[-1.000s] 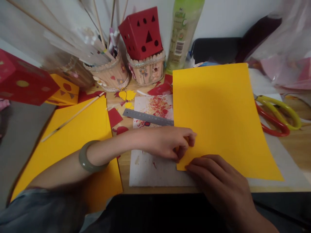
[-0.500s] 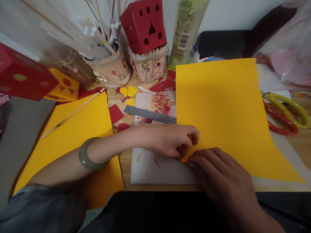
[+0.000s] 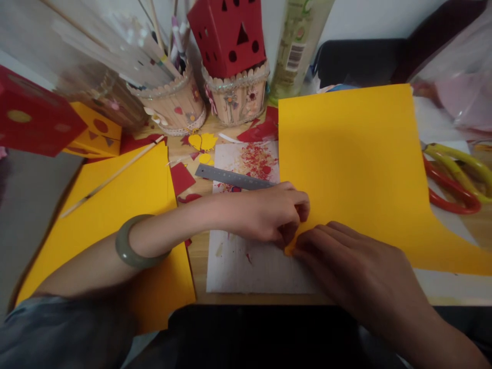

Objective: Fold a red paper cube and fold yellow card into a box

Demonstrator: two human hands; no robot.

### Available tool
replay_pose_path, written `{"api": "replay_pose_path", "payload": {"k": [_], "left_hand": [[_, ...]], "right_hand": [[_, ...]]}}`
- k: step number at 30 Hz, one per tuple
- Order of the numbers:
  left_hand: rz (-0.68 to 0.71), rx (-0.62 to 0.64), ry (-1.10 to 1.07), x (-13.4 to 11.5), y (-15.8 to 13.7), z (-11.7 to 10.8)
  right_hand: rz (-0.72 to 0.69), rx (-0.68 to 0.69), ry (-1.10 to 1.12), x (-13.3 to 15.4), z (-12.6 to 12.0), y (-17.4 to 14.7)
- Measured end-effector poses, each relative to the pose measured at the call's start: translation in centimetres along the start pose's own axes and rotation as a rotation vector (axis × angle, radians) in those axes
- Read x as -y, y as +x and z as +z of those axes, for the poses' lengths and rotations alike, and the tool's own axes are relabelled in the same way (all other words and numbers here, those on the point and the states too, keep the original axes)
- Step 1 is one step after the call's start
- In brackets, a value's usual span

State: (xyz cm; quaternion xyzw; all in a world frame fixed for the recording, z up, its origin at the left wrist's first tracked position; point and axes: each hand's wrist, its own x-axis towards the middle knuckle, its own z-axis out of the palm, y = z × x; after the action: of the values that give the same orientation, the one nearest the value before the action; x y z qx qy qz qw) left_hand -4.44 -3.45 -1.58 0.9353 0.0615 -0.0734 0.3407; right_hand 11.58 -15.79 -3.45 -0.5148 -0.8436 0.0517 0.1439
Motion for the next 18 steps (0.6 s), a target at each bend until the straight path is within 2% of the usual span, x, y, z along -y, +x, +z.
{"api": "replay_pose_path", "payload": {"k": [7,11,18], "left_hand": [[0.012,-0.017,-0.037,0.2,0.1,-0.2],[0.020,-0.045,-0.059,0.5,0.2,0.0],[-0.007,-0.088,-0.040,0.6,0.4,0.4]], "right_hand": [[0.123,0.147,0.185,-0.4,0.0,0.3],[0.189,0.235,0.182,-0.7,0.0,0.8],[0.158,0.316,0.121,-0.7,-0.4,1.8]]}}
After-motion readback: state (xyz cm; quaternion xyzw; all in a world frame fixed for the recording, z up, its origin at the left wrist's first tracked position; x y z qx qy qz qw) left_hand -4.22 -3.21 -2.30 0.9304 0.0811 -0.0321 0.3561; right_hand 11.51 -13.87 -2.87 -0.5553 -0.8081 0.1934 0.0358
